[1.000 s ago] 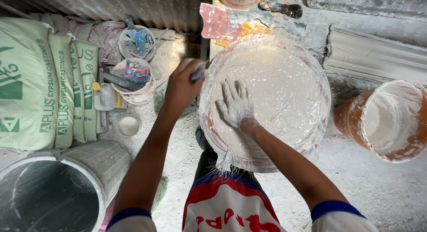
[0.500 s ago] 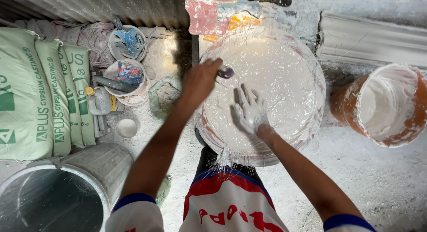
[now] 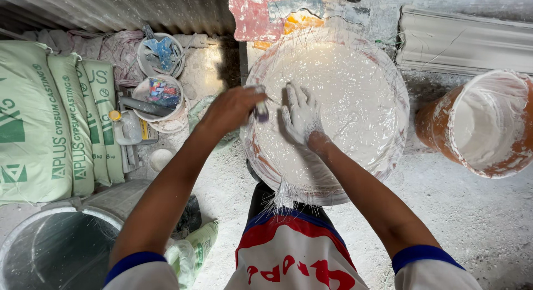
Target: The person applies a white gypsum mixture to the interior of a large round mold using a trowel and hands. They then place a fibrous mesh over the coated surface and press it into the mixture, smoothing it with their hands and a small tool.
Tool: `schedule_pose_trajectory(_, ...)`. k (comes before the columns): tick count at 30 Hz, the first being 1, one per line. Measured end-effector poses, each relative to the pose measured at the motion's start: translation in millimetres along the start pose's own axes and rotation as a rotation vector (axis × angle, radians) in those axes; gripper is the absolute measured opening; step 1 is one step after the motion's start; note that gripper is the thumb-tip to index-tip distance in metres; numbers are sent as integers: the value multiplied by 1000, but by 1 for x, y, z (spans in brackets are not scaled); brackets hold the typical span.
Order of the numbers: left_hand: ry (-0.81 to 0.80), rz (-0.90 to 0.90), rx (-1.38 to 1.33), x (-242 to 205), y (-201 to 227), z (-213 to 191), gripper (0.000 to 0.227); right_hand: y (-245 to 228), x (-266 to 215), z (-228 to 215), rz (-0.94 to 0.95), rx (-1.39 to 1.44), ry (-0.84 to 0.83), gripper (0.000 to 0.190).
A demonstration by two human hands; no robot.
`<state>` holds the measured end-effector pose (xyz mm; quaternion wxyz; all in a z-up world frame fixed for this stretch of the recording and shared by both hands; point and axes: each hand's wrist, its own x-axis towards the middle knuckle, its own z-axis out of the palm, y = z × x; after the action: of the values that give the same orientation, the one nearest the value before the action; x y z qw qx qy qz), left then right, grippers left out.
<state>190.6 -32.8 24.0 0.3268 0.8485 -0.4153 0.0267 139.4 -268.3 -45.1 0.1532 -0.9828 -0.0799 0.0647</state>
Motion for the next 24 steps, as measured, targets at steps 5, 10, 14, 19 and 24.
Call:
schedule_pose_trajectory(5, -421, -239, -199, -47, 46, 1, 20, -4, 16, 1, -41, -48, -29, 76)
schedule_pose_trajectory(10, -53, -414, -337, -52, 56, -39, 22, -35, 29, 16, -237, -169, -164, 81)
schedule_pose_trajectory(14, 280, -692, -480, -51, 58, -63, 30, -43, 4, 26, -451, -250, -246, 80)
schedule_pose_trajectory(19, 487, -764, -407, -52, 52, -44, 28, -15, -24, 22, -770, -284, -218, 77)
schedule_pose_trajectory(24, 516, -832, -200, -12, 34, -3, 30, 16, -29, 24, -863, -259, -125, 70)
